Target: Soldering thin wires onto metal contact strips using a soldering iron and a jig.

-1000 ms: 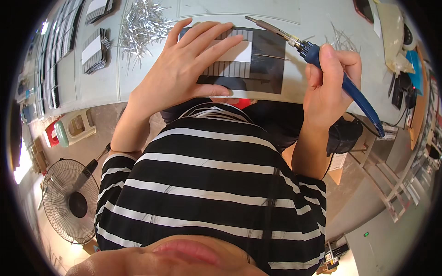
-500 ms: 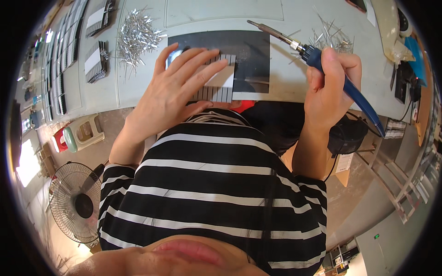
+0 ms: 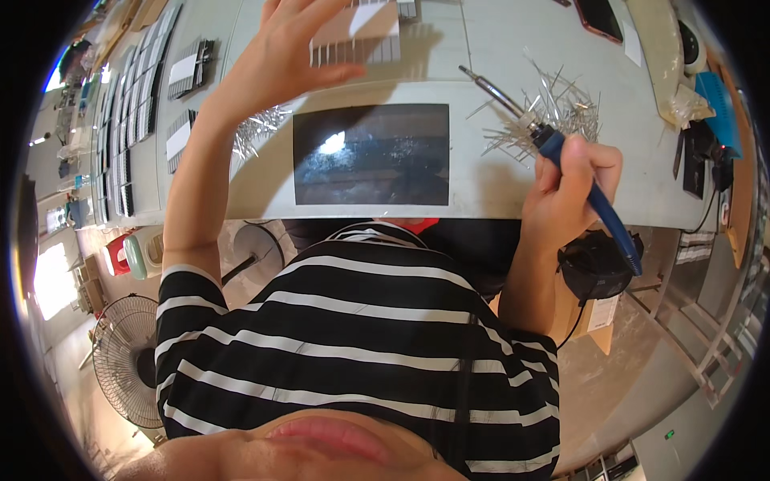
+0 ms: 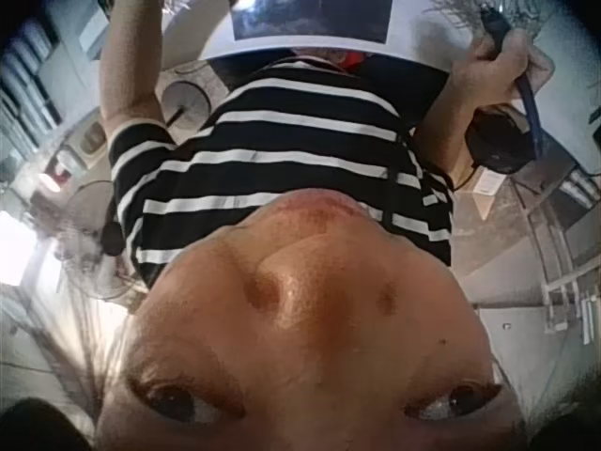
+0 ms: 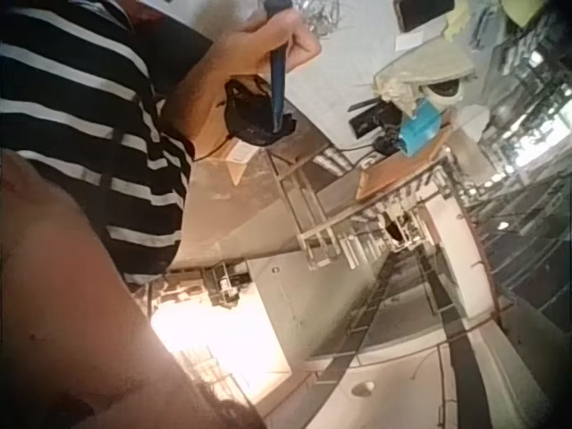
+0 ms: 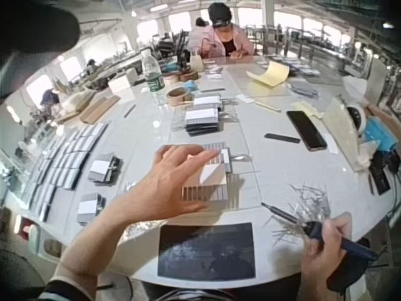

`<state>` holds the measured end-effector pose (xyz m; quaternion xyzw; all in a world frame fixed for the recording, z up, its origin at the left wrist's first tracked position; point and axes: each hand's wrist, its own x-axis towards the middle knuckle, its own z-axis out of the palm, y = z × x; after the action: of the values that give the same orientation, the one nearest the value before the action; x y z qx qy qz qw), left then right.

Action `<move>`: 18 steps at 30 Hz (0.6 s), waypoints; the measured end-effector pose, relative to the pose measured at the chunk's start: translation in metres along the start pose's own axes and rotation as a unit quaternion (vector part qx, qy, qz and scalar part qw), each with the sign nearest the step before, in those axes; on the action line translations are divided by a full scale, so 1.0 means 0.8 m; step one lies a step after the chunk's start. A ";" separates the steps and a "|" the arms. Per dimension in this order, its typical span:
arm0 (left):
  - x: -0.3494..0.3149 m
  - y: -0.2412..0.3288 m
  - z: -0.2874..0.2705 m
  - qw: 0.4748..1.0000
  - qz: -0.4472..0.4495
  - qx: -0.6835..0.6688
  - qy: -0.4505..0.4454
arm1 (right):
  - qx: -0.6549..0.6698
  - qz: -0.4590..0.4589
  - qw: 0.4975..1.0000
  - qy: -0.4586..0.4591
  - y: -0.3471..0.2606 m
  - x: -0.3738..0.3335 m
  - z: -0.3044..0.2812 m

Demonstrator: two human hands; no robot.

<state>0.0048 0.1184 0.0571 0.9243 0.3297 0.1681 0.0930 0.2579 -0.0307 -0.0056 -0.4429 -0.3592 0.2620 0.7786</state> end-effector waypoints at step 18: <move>0.042 -0.081 0.022 0.994 0.100 -0.042 -0.006 | -0.028 -0.039 0.997 -0.053 0.021 -0.007 -0.012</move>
<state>-0.0021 0.1888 0.0311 0.9490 0.2277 0.1849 0.1160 0.2603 -0.0318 -0.0252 -0.4357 -0.4245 0.2442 0.7552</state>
